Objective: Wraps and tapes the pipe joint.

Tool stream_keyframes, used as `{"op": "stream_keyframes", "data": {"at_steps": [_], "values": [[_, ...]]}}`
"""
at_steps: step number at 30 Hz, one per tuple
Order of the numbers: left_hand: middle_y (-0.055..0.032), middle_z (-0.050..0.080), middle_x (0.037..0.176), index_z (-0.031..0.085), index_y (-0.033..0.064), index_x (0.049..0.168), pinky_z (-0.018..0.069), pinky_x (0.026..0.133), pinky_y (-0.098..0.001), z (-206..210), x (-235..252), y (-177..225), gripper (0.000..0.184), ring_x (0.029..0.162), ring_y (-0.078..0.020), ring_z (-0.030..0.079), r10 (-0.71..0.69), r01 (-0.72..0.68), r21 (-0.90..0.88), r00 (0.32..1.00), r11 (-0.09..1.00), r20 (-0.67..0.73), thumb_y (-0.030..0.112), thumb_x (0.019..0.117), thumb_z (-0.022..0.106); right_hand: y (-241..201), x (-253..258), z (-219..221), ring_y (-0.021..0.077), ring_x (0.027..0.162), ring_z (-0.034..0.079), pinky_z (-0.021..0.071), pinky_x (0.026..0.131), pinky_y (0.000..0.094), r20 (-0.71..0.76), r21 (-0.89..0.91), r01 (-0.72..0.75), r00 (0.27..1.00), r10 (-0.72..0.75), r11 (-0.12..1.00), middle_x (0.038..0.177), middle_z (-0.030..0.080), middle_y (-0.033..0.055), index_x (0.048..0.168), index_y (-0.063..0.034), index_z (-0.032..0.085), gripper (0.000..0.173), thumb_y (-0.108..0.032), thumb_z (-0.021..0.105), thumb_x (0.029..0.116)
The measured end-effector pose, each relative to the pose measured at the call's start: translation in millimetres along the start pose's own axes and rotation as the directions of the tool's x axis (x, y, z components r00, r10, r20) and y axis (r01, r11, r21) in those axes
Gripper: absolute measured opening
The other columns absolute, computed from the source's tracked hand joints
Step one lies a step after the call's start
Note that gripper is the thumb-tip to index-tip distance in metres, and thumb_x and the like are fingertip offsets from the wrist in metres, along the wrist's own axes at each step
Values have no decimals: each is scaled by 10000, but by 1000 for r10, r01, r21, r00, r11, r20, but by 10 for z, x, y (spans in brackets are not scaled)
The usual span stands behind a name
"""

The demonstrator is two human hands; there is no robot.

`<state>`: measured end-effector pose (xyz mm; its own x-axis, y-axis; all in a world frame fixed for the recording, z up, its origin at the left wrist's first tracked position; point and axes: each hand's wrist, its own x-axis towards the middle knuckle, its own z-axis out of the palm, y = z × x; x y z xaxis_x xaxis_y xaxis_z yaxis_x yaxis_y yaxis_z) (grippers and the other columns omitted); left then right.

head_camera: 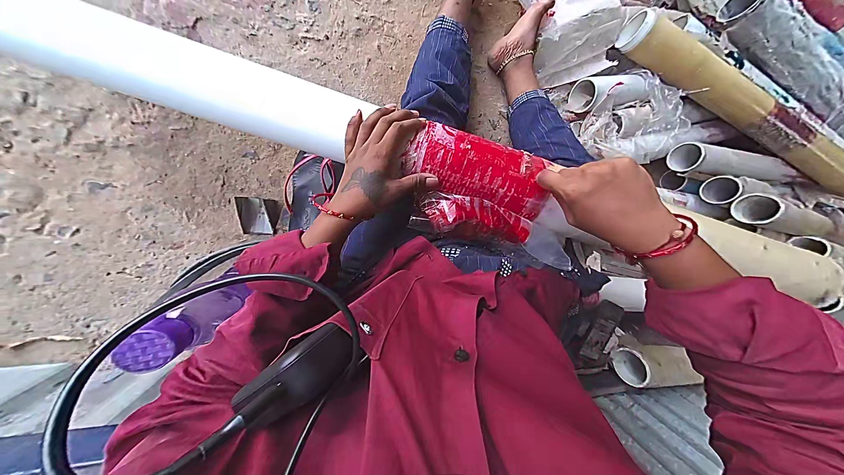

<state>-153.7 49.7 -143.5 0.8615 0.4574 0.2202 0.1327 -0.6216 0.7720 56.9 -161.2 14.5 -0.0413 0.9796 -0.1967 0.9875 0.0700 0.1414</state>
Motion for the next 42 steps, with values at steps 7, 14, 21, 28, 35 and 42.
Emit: {"op": "stream_keyframes", "data": {"at_steps": [7,14,21,28,35,42], "values": [[-125,523,1520,567,87,1432,78,1178,-719,-5,14,8,826,1501,-384,342,-11,11,12,1000,1000,22,678,857,615,125,-351,-6,387,505,604,410,423,476,13,-11,-25,1000,25,1000,594,560,184,877,39,650,92,85,574,900],[-143,512,1528,554,78,1440,58,1176,-724,-12,24,-10,855,1502,-403,330,-10,9,15,999,1000,34,700,855,608,191,-578,-24,380,506,604,421,427,460,51,-66,-39,998,42,997,591,550,187,865,54,629,80,116,580,876],[-147,505,1532,547,76,1443,59,1178,-721,-19,25,-13,876,1504,-401,326,-10,8,30,999,1000,50,719,850,601,200,-781,-99,371,505,608,423,434,452,118,-115,-77,989,91,990,581,548,181,853,51,624,95,144,633,834],[-148,500,1539,533,49,1463,82,1183,-719,-51,11,-18,792,1503,-399,333,3,-5,60,999,998,42,575,885,664,339,-877,-276,413,556,638,435,453,518,52,-47,-301,952,303,953,637,605,199,881,26,674,136,23,559,954],[-274,537,1468,523,-18,1452,163,1148,-752,-107,8,113,844,1424,-513,414,47,-55,152,997,987,56,629,913,570,118,-248,641,372,819,722,549,663,489,-450,279,-749,451,771,601,897,743,175,1038,-29,762,165,-60,612,978],[-304,616,1322,612,-48,1337,438,1015,-642,283,313,780,550,1225,-523,579,333,-363,149,923,920,192,336,945,645,52,-186,729,303,830,701,532,659,425,-482,345,-674,470,740,653,910,732,122,1014,-46,764,158,-45,620,950]]}}
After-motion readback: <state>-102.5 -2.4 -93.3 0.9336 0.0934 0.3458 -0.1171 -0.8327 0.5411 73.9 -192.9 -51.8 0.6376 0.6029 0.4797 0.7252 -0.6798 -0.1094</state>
